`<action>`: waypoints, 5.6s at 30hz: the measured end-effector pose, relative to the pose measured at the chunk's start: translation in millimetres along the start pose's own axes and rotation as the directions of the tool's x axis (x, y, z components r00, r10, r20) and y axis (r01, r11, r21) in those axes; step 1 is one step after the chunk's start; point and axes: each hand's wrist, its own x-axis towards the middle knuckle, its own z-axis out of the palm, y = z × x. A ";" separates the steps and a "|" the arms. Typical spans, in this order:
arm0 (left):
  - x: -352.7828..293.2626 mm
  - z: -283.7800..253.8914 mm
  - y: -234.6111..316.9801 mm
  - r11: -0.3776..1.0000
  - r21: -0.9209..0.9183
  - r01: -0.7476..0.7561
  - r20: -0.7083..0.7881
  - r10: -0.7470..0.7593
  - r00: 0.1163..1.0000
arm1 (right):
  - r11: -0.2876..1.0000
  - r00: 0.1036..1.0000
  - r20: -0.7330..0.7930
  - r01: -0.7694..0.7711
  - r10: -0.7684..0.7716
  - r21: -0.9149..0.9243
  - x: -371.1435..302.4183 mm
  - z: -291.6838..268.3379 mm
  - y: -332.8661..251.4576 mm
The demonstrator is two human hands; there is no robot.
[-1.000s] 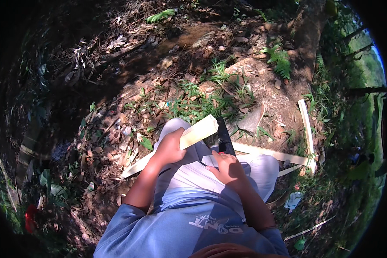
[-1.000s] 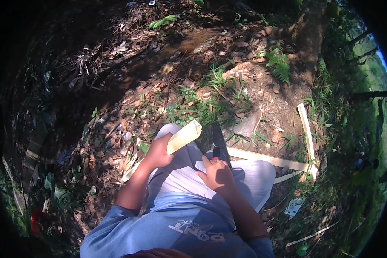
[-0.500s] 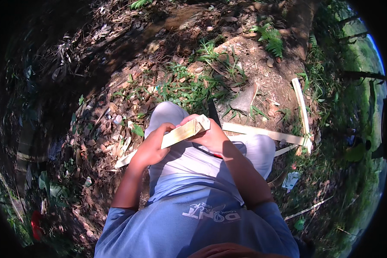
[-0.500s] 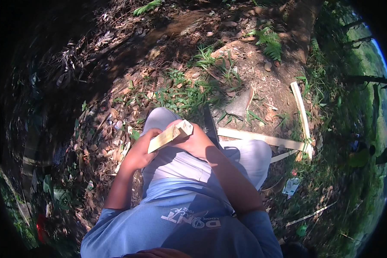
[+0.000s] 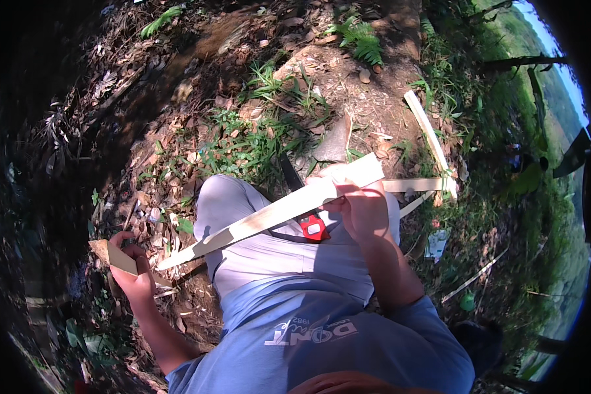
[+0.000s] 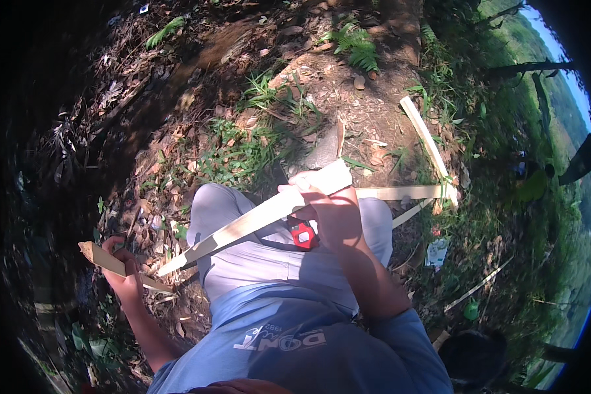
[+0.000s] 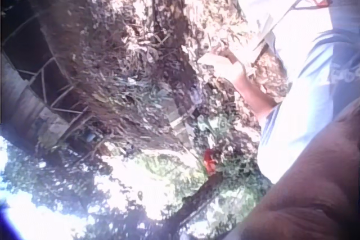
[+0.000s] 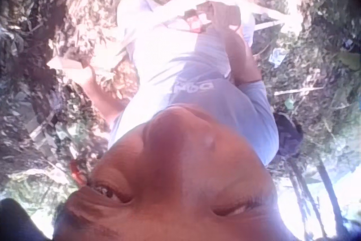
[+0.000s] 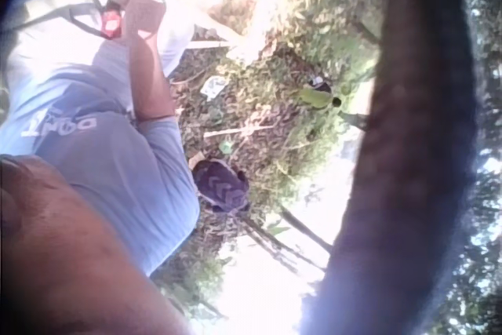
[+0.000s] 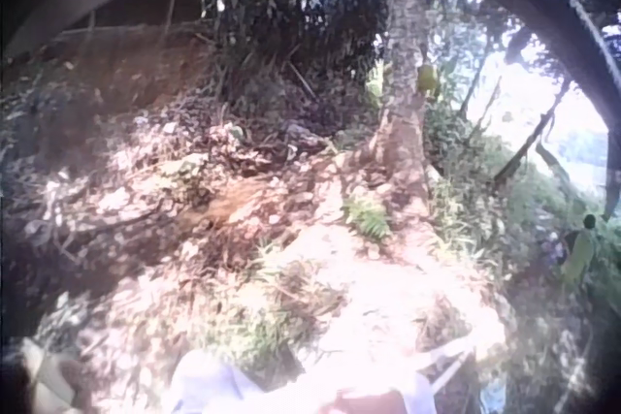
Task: The person sits on the ground and uses a hand saw to cut a long, thin piece of wood. They hold the wood with one hand and saw with the other, making several cuts to shorten the piece.
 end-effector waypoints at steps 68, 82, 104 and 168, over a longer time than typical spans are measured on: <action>76.1 254.5 -30.2 0.850 0.510 -0.130 0.468 -0.148 0.871 | 0.754 0.937 -0.265 -0.005 -0.226 -0.657 -75.4 -102.0 41.1; 104.4 211.3 -42.2 0.742 -0.476 0.472 0.784 0.115 0.610 | 0.989 0.979 -0.149 0.133 -0.140 -0.059 -9.2 -38.4 29.9; 60.0 300.0 -45.5 0.809 0.568 -0.154 0.560 -0.242 0.793 | 0.920 0.977 -0.107 0.131 -0.182 -0.370 19.1 -29.2 89.9; 97.9 556.7 55.1 0.778 0.545 -0.312 0.749 -0.285 0.598 | 0.796 0.877 -0.273 0.179 -0.395 -0.578 154.6 -244.3 102.7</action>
